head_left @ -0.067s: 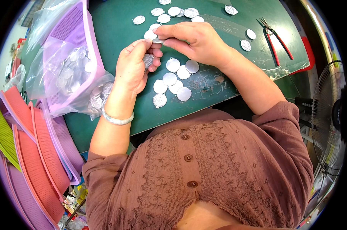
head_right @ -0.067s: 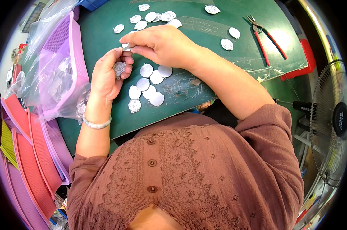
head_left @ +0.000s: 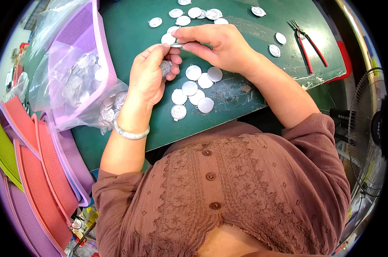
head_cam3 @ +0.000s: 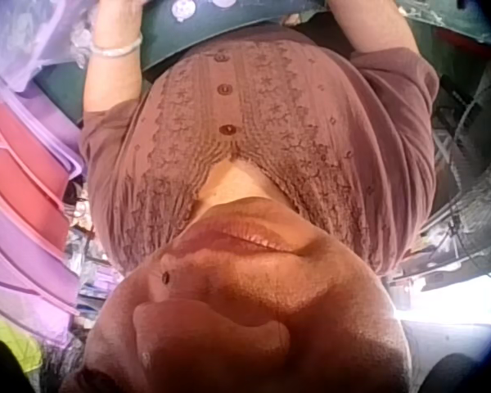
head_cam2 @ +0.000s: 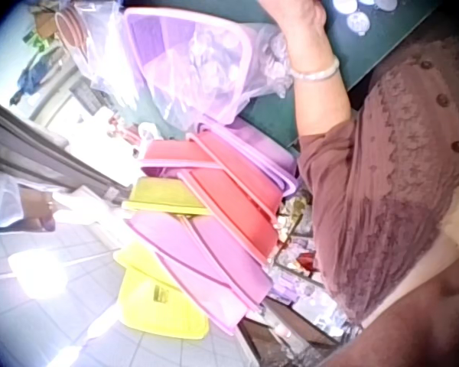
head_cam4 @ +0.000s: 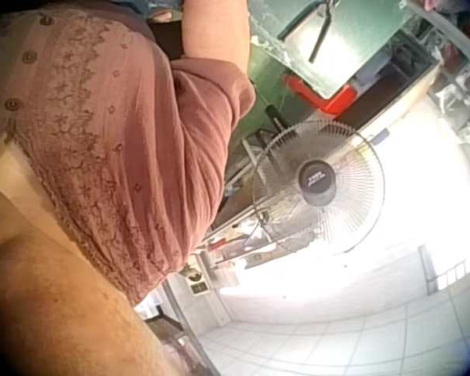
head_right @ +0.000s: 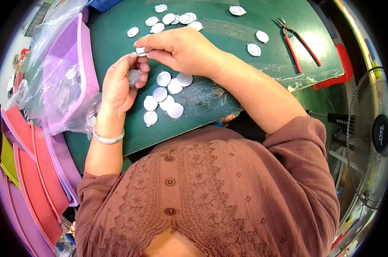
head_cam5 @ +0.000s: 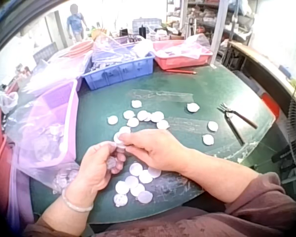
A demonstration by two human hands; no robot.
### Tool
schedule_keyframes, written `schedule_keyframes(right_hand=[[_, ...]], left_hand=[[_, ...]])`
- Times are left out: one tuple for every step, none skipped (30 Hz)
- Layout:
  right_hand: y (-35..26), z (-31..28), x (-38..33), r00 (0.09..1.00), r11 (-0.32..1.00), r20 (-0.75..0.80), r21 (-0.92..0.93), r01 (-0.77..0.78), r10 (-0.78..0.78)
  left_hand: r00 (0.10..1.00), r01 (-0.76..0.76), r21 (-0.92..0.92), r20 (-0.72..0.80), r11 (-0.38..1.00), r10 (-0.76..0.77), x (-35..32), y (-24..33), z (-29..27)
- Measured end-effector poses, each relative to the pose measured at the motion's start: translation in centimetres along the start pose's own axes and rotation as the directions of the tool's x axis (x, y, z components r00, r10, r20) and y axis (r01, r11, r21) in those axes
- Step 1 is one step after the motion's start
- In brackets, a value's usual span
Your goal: The person assembles small round metal components by hand, picking up pieces from a table and a purple basket. They use pliers to manipulate and join the components, placing finished items back on the table.
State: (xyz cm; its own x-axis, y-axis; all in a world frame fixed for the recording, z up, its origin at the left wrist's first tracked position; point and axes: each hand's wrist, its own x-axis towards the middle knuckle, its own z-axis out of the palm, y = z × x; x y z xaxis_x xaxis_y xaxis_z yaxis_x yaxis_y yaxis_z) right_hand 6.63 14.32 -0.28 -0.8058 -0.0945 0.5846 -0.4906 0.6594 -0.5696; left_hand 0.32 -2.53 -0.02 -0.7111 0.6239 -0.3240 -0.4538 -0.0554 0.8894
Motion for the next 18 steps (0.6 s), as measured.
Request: schedule_keyframes(right_hand=[[0.0, 0.0, 0.0, 1.000, 0.999, -0.009, 0.029, -0.019, 0.020], [0.0, -0.1, 0.0, 0.998, 0.994, -0.003, 0.090, -0.062, 0.063], [0.2, -0.2, 0.0, 0.994, 0.983, 0.006, 0.149, -0.105, 0.105], [0.3, -0.2, 0.0, 0.989, 0.967, 0.018, 0.208, -0.147, 0.147], [0.5, -0.1, -0.1, 0.983, 0.943, 0.025, 0.279, -0.180, 0.180], [0.8, 0.1, -0.2, 0.977, 0.913, 0.035, 0.349, -0.211, 0.212], [1.0, 0.3, -0.2, 0.969, 0.877, 0.048, 0.417, -0.240, 0.242], [0.9, 0.2, -0.2, 0.956, 0.834, 0.083, 0.473, -0.286, 0.281], [0.9, 0.1, -0.1, 0.941, 0.785, 0.120, 0.525, -0.330, 0.316], [0.8, 0.0, -0.1, 0.924, 0.730, 0.159, 0.573, -0.374, 0.348], [0.7, -0.1, 0.0, 0.911, 0.699, 0.183, 0.591, -0.402, 0.369], [0.6, -0.1, 0.1, 0.898, 0.667, 0.207, 0.608, -0.430, 0.389], [0.4, -0.2, 0.2, 0.883, 0.634, 0.232, 0.624, -0.457, 0.408], [0.3, -0.2, 0.3, 0.868, 0.609, 0.248, 0.630, -0.481, 0.430], [0.1, -0.3, 0.4, 0.853, 0.583, 0.264, 0.636, -0.505, 0.451], [0.0, -0.3, 0.5, 0.836, 0.557, 0.280, 0.640, -0.529, 0.471], [-0.1, -0.4, 0.5, 0.830, 0.543, 0.293, 0.645, -0.537, 0.474], [0.0, -0.4, 0.5, 0.825, 0.529, 0.305, 0.650, -0.546, 0.476]], left_hand=[[1.000, -0.001, 0.012, -0.009, 1.000, 0.001, 0.0, 0.0, 0.1], [1.000, -0.016, 0.022, -0.003, 1.000, 0.016, 0.0, -0.1, 0.0], [1.000, -0.031, 0.032, 0.004, 0.999, 0.031, 0.0, -0.2, 0.0], [0.999, -0.047, 0.041, 0.011, 0.998, 0.046, 0.0, -0.3, -0.1], [0.998, -0.058, 0.048, 0.007, 0.997, 0.058, 0.0, -0.4, -0.1], [0.998, -0.070, 0.054, 0.004, 0.996, 0.070, 0.0, -0.4, -0.1], [0.997, -0.082, 0.060, 0.000, 0.995, 0.082, 0.1, -0.4, -0.1], [0.996, -0.092, 0.049, -0.008, 0.995, 0.093, 0.1, -0.4, -0.1], [0.995, -0.102, 0.038, -0.016, 0.994, 0.103, 0.1, -0.4, 0.0], [0.993, -0.112, 0.028, -0.025, 0.993, 0.113, 0.1, -0.4, 0.0], [0.992, -0.124, 0.022, -0.025, 0.992, 0.124, 0.1, -0.4, 0.0], [0.990, -0.135, 0.016, -0.025, 0.991, 0.136, 0.2, -0.4, 0.0], [0.989, -0.146, 0.011, -0.026, 0.989, 0.147, 0.2, -0.5, 0.0], [0.989, -0.147, 0.012, -0.021, 0.989, 0.147, 0.2, -0.6, -0.1], [0.989, -0.148, 0.013, -0.016, 0.989, 0.148, 0.3, -0.6, -0.2], [0.989, -0.148, 0.013, -0.010, 0.989, 0.149, 0.3, -0.6, -0.3], [0.989, -0.145, 0.011, -0.008, 0.989, 0.145, 0.3, -0.6, -0.3], [0.990, -0.142, 0.009, -0.006, 0.990, 0.142, 0.2, -0.5, -0.3]])
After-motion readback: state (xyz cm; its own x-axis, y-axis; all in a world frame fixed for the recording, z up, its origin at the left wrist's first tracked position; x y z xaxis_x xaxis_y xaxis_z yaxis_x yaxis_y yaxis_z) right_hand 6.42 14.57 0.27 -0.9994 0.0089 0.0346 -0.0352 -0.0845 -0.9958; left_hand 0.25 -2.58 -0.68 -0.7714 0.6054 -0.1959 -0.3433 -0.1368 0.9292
